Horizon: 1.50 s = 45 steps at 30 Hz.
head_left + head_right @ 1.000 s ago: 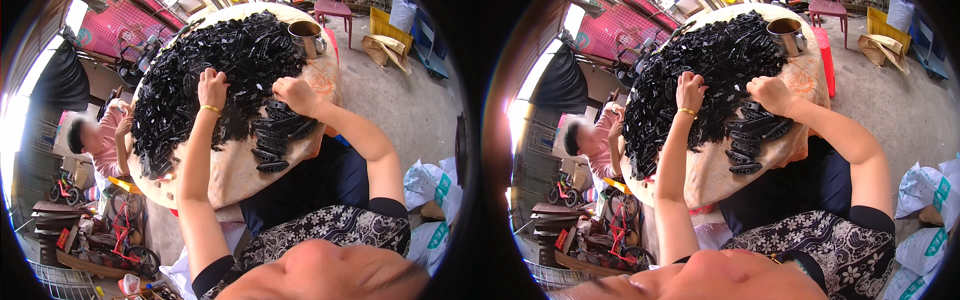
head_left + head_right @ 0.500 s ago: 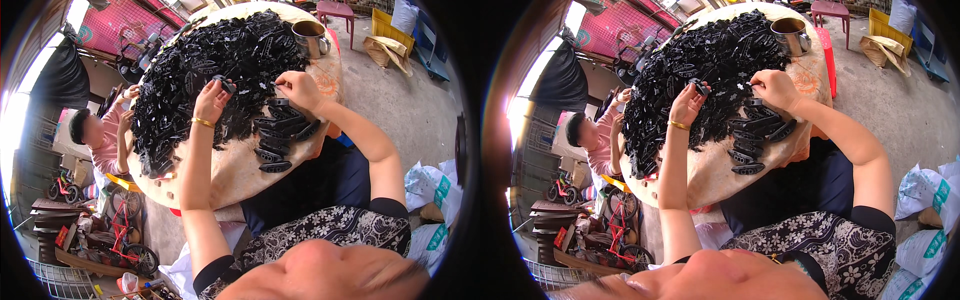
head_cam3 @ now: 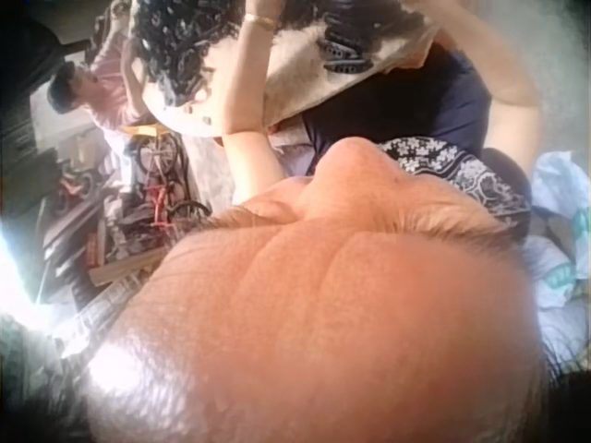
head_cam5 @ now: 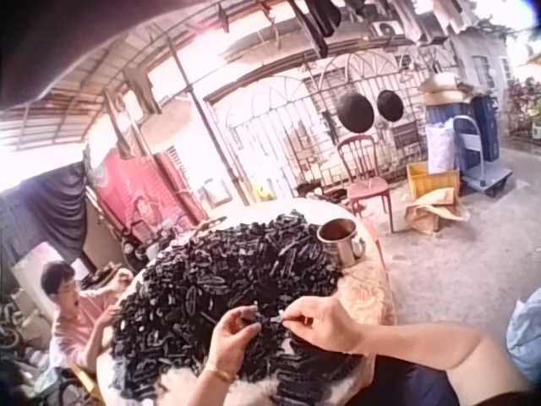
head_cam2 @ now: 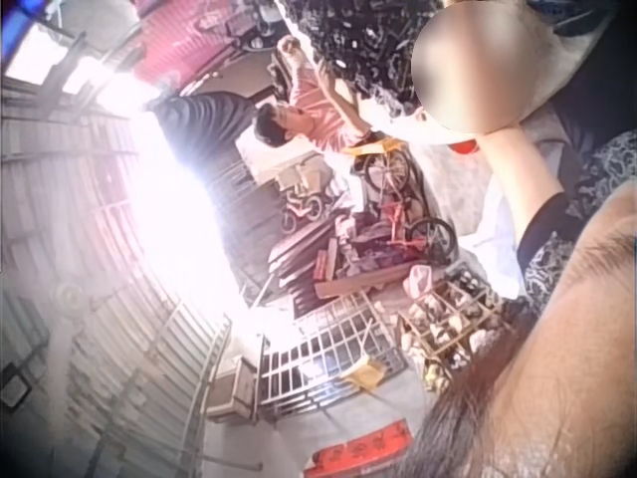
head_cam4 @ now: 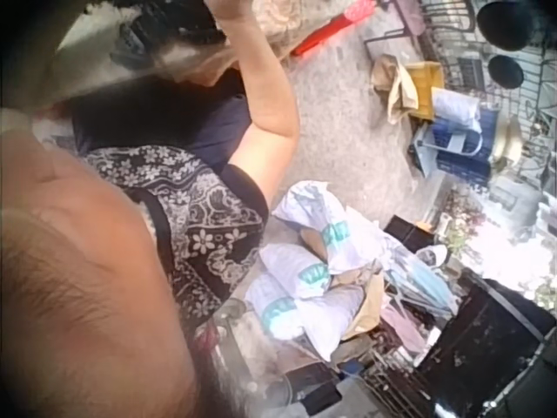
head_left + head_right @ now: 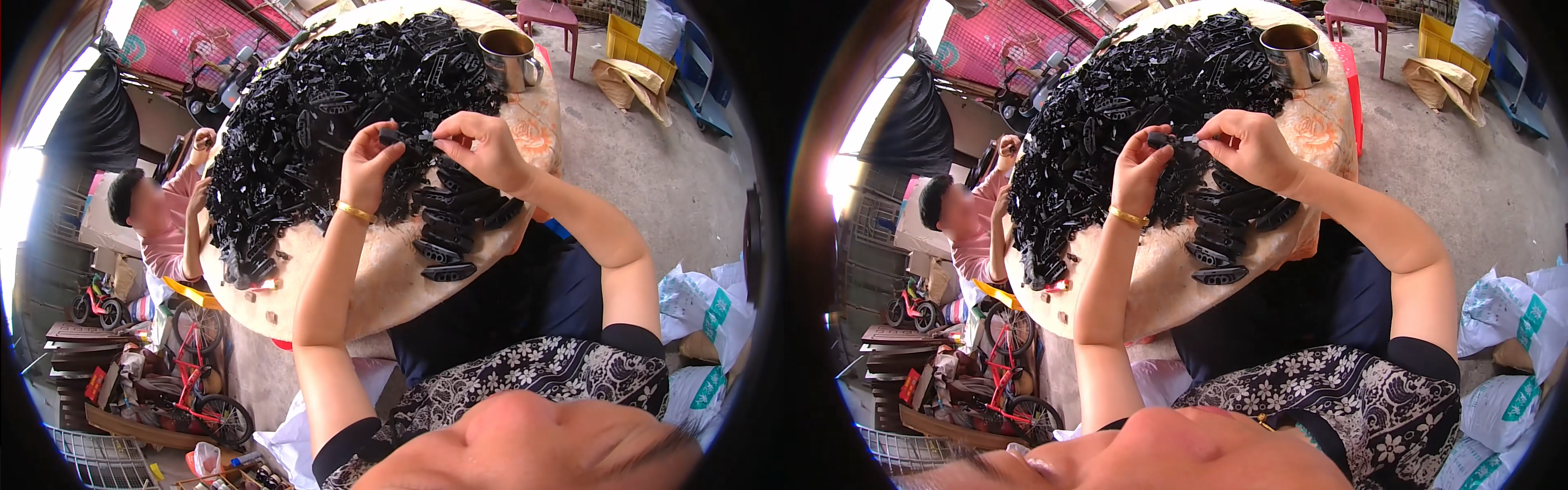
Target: The recorder is assembling small black plastic components by hand at a table.
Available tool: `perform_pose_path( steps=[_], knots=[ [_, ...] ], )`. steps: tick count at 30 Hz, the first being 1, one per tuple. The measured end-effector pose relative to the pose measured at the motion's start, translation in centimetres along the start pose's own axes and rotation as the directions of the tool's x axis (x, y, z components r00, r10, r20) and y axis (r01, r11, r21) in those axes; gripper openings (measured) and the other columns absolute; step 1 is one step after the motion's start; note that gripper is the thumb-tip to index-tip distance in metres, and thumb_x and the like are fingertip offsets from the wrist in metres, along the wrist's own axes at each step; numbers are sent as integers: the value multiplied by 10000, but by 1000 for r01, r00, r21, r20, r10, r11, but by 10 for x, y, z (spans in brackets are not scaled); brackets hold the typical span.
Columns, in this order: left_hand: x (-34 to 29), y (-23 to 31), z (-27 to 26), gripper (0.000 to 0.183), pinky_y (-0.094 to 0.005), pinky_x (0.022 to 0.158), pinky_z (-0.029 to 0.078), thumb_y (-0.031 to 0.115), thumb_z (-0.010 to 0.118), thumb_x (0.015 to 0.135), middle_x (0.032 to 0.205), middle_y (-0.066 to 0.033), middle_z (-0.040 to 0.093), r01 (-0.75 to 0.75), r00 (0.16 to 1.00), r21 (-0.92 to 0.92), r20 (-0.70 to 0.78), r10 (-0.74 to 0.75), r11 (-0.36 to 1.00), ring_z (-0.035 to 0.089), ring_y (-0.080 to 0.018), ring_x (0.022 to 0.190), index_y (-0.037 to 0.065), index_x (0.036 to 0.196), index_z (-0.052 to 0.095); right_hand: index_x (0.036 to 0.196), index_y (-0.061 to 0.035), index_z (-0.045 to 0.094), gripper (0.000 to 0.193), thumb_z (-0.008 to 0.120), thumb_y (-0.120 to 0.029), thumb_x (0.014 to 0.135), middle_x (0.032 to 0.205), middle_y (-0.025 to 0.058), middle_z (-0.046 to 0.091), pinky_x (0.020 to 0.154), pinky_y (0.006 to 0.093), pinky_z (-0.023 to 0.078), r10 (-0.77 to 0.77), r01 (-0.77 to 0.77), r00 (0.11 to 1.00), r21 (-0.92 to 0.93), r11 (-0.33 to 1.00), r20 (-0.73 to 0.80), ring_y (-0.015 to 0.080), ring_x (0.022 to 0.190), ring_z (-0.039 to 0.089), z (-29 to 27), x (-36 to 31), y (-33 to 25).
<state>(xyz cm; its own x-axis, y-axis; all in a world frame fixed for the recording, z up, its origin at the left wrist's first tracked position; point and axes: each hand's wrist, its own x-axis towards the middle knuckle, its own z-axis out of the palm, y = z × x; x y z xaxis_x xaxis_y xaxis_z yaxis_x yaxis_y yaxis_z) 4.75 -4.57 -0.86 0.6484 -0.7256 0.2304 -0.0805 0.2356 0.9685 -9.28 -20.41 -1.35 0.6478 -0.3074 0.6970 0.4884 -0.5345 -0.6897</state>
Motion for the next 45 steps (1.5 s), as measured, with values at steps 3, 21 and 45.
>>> perform_pose_path(
  steps=[3, 21, 45],
  knots=[
    [-8, 8, 16, 368, -229, 859, 486, -25, 682, 786, 1084, -99, 636, -12, 1000, 70, 8, 12, 997, 606, -116, 922, 5, 1129, 554, 872, -19, 664, 90, 666, -12, 782, 791, 59, 648, 543, 224, 463, -28, 28, 1000, -1, 1000, -13, 100, 601, 576, -1, -1, 1],
    [-21, 18, 22, 263, -205, 486, 467, 279, 500, 960, 870, -91, 660, 531, 823, -130, 317, -472, 837, 614, -125, 606, 33, 976, 590, 868, -94, 668, 274, 683, 37, 628, 908, -16, 660, 725, 304, 499, -456, 494, 854, -111, 863, 251, 222, 863, 561, -14, 2, -10],
    [-27, 33, 21, 490, -382, 970, 476, 75, 603, 873, 1218, -201, 542, 457, 811, -159, 479, -337, 875, 556, -300, 1126, -75, 1299, 412, 867, -29, 701, 130, 725, -29, 739, 936, 79, 655, 751, 269, 500, 101, -168, 969, 301, 939, 227, 186, 882, 611, -18, 2, -9]
  ],
)
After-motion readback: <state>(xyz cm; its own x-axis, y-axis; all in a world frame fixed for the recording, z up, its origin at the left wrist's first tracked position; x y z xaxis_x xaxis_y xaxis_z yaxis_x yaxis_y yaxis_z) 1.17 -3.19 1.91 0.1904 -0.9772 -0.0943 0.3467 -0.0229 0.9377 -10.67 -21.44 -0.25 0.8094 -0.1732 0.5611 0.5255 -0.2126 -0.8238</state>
